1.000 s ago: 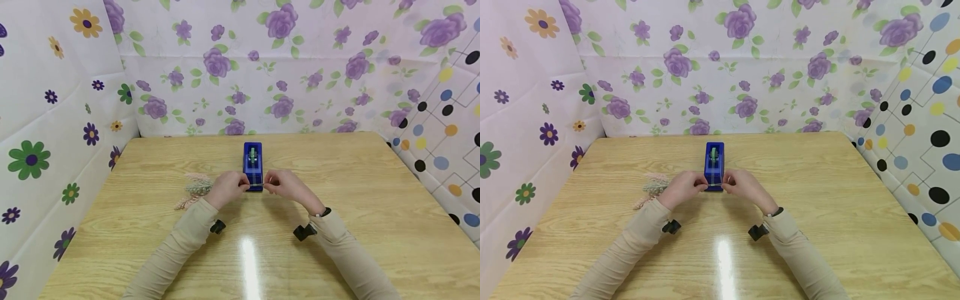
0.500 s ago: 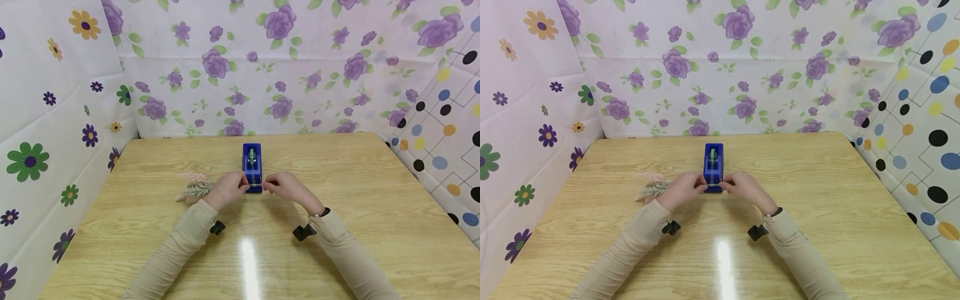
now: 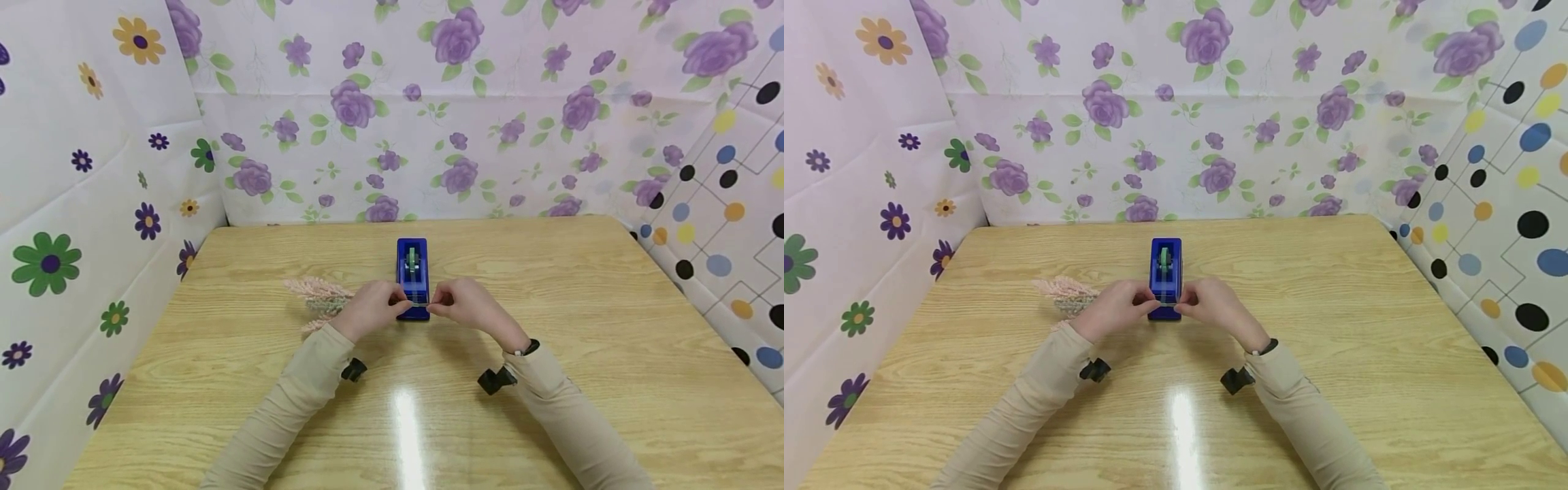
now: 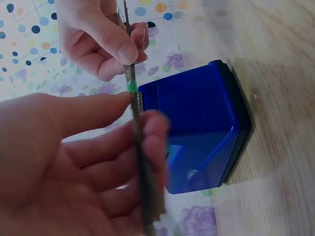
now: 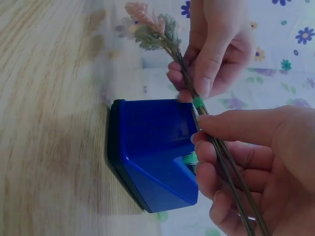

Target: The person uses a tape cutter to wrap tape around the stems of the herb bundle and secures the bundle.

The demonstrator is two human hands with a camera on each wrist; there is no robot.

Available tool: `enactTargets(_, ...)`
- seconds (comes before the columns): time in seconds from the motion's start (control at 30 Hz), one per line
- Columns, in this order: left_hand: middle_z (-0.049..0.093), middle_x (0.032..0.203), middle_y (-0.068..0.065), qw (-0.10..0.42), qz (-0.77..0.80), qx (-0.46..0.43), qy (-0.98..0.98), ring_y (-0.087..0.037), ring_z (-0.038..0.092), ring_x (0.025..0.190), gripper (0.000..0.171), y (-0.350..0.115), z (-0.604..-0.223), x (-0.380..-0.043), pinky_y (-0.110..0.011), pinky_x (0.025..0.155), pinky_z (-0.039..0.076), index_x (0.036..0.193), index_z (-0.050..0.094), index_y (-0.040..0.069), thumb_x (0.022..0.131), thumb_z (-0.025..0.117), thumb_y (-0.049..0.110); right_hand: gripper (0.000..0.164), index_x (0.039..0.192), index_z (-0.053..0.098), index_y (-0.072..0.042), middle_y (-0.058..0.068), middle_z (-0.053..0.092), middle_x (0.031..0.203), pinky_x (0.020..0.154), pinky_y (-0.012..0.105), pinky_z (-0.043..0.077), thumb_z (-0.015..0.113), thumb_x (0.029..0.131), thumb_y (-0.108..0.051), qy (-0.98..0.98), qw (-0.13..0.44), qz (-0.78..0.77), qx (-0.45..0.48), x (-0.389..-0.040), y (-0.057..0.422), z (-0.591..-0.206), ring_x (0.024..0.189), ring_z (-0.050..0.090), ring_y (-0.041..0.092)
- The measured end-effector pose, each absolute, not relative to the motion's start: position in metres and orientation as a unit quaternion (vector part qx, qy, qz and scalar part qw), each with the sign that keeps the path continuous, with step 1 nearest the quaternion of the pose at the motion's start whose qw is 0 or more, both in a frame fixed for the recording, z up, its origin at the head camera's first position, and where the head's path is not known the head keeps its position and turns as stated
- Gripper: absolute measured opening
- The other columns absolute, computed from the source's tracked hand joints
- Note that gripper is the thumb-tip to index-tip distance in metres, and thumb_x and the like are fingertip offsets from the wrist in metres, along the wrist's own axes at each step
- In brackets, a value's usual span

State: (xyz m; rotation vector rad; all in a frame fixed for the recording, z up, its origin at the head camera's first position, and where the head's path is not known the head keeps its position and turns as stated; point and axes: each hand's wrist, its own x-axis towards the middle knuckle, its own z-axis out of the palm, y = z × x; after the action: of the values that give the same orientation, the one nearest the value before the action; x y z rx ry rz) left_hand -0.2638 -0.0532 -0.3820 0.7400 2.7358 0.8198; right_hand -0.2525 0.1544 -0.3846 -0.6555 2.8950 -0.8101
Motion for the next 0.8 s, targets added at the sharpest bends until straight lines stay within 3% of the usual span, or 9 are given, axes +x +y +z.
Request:
enactTargets(0.13, 0.058, 0.066, -0.001, 0.113, 0.247, 0.277, 0.922, -0.010, 0.045, 0.055, 0.028, -0.0542, -0.3834, -0.2656, -0.022, 0.056, 0.037, 0.086, 0.072, 0.000, 0.098, 0.057, 0.019, 0.015, 0.078, 0.066, -0.011, 0.000, 0.065, 0.071, 0.058, 0.023, 0.040, 0.072, 0.088, -0.022, 0.943, 0.028, -0.251, -0.215, -0.2534, 0.1540, -0.3856, 0.060, 0.050, 0.009)
enactTargets(0.4, 0.068, 0.080, -0.004, 0.093, 0.238, 0.249, 0.934, -0.012, 0.053, 0.064, 0.020, -0.0543, -0.3838, -0.2651, -0.025, 0.061, 0.043, 0.090, 0.072, 0.006, 0.095, 0.062, 0.022, 0.023, 0.077, 0.067, -0.009, -0.002, 0.056, 0.064, 0.056, 0.022, 0.036, 0.066, 0.093, -0.027, 0.927, 0.028, -0.287, -0.242, -0.2550, 0.1576, -0.3893, 0.056, 0.044, 0.008)
enactTargets(0.57, 0.062, 0.075, -0.001, 0.072, 0.239, 0.229, 0.941, -0.012, 0.050, 0.063, 0.017, -0.0542, -0.3824, -0.2644, -0.025, 0.060, 0.040, 0.084, 0.066, 0.008, 0.093, 0.066, 0.022, 0.031, 0.080, 0.071, -0.006, 0.007, 0.064, 0.067, 0.056, 0.023, 0.036, 0.057, 0.099, -0.026, 0.923, 0.018, -0.299, -0.242, -0.2569, 0.1577, -0.3905, 0.054, 0.042, 0.009)
enactTargets(0.67, 0.055, 0.071, 0.000, 0.068, 0.248, 0.220, 0.941, -0.013, 0.046, 0.062, 0.018, -0.0549, -0.3828, -0.2643, -0.024, 0.058, 0.036, 0.082, 0.061, 0.007, 0.091, 0.068, 0.021, 0.029, 0.081, 0.071, -0.005, 0.013, 0.069, 0.075, 0.057, 0.023, 0.039, 0.057, 0.098, -0.024, 0.923, 0.019, -0.297, -0.245, -0.2579, 0.1566, -0.3913, 0.057, 0.046, 0.009)
enactTargets(0.8, 0.057, 0.073, -0.001, 0.076, 0.261, 0.219, 0.937, -0.012, 0.047, 0.063, 0.020, -0.0564, -0.3832, -0.2649, -0.023, 0.058, 0.037, 0.082, 0.061, 0.008, 0.090, 0.070, 0.023, 0.024, 0.083, 0.069, -0.006, 0.011, 0.067, 0.076, 0.059, 0.023, 0.039, 0.061, 0.096, -0.023, 0.925, 0.016, -0.293, -0.241, -0.2585, 0.1566, -0.3911, 0.062, 0.048, 0.010)
